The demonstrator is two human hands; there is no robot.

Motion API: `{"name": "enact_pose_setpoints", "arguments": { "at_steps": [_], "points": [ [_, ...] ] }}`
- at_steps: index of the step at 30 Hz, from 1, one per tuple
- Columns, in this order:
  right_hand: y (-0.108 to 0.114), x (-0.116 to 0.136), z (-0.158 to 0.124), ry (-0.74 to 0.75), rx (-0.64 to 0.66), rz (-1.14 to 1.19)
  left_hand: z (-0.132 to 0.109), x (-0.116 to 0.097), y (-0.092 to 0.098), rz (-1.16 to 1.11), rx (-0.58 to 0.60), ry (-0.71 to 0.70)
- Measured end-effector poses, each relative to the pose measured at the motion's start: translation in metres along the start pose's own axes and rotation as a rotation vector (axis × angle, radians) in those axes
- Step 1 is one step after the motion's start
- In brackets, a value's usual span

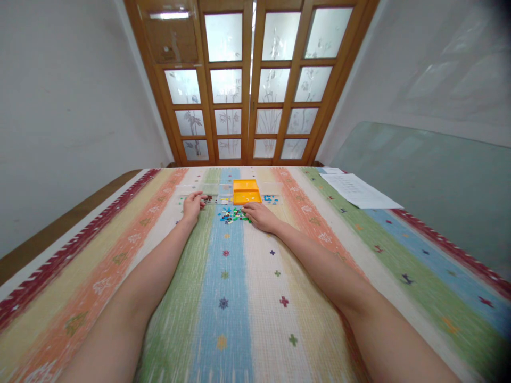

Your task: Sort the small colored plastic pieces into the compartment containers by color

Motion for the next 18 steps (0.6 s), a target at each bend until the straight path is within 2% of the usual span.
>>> {"name": "enact_pose_setpoints", "arguments": {
  "at_steps": [11,15,18],
  "points": [
    [0.000,-0.001,0.000,-0.016,-0.007,0.007,0.006,0.007,-0.001,0.016,0.017,-0.024],
    [0.004,-0.008,0.000,-0.070,-0.054,-0.024,0.005,0.006,-0.004,0.068,0.029,-0.045],
    [0.011,-0.018,-0.001,-0.118,-0.118,-0.059,0.002,0.001,-0.010,0.181,0.075,-0.123]
  ]
}}
Point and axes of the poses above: each hand's wrist, its own z-axis towards the middle knuckle, its own y-axis out of the back of the hand, x = y × z, the point moved 9 cm from there along z, towards the middle knuckle, and after that the axes turned 1 degree about y, right-handed, at the moved point
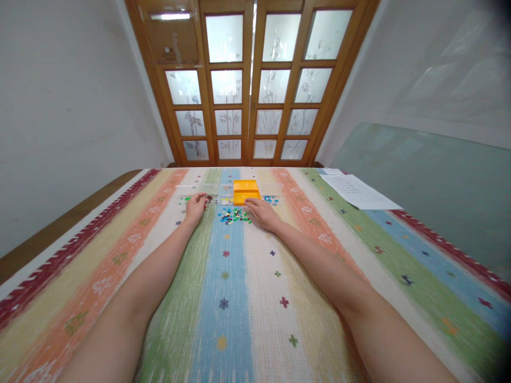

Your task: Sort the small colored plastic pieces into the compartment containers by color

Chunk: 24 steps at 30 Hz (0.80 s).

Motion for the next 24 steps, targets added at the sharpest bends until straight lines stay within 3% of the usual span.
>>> {"name": "enact_pose_setpoints", "arguments": {
  "at_steps": [9,19,24],
  "points": [
    [0.014,-0.041,-0.004,-0.203,-0.168,0.045,-0.033,-0.043,-0.037,0.555,0.246,-0.415],
    [-0.001,-0.046,-0.008,-0.189,-0.135,0.049,-0.042,-0.042,-0.057,0.678,0.437,-0.555],
    [0.002,-0.040,-0.009,-0.179,-0.126,0.039,-0.045,-0.043,-0.061,0.692,0.464,-0.594]
  ]
}}
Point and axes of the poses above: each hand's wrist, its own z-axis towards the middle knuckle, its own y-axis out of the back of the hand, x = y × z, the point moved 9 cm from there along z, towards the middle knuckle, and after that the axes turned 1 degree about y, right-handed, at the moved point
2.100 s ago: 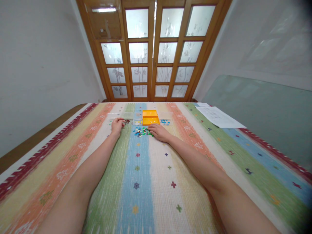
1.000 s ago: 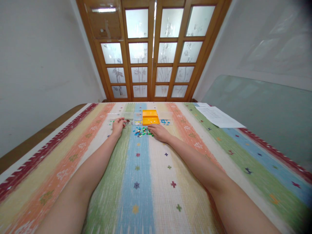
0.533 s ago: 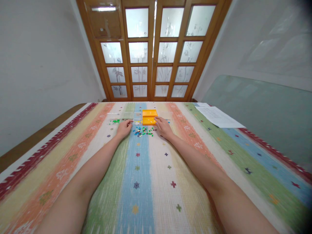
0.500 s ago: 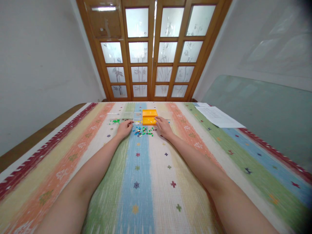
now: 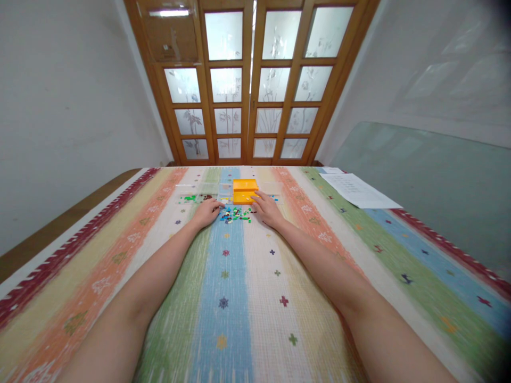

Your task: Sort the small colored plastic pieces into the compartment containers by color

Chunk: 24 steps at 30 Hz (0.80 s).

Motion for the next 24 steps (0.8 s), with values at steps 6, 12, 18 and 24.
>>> {"name": "enact_pose_setpoints", "arguments": {
  "at_steps": [6,12,18,24],
  "points": [
    [0.006,0.008,0.001,0.000,0.012,-0.002,-0.001,-0.002,0.001,0.008,0.000,0.005],
    [0.008,0.012,0.001,-0.001,0.023,0.007,-0.002,-0.016,0.005,-0.008,-0.005,-0.045],
    [0.007,0.013,0.001,0.007,0.033,0.009,-0.003,-0.041,0.003,-0.003,0.038,-0.117],
    [0.006,0.015,0.002,0.007,0.045,0.024,-0.003,-0.063,0.000,0.100,0.067,-0.182]
  ]
}}
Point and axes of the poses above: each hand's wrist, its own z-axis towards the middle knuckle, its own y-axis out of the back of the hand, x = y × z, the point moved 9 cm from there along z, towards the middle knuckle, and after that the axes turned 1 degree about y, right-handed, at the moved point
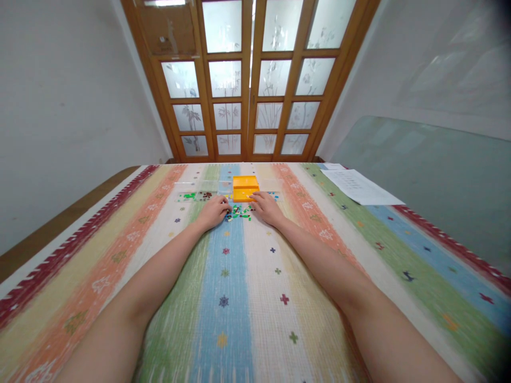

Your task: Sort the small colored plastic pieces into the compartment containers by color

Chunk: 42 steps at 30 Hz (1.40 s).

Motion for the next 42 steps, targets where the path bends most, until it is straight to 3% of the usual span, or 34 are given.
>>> {"name": "enact_pose_setpoints", "arguments": {
  "at_steps": [8,20,30,42],
  "points": [
    [0.002,0.002,-0.001,-0.008,0.002,-0.003,-0.002,0.011,0.000,0.031,0.004,0.041],
    [0.003,0.004,0.000,0.004,0.014,-0.015,-0.008,0.049,-0.005,-0.008,-0.063,0.168],
    [0.002,0.005,0.000,0.009,0.017,-0.027,-0.009,0.059,-0.006,-0.028,-0.074,0.195],
    [0.000,0.001,-0.002,0.005,0.008,-0.009,-0.010,0.056,-0.005,-0.061,-0.078,0.218]
  ]
}}
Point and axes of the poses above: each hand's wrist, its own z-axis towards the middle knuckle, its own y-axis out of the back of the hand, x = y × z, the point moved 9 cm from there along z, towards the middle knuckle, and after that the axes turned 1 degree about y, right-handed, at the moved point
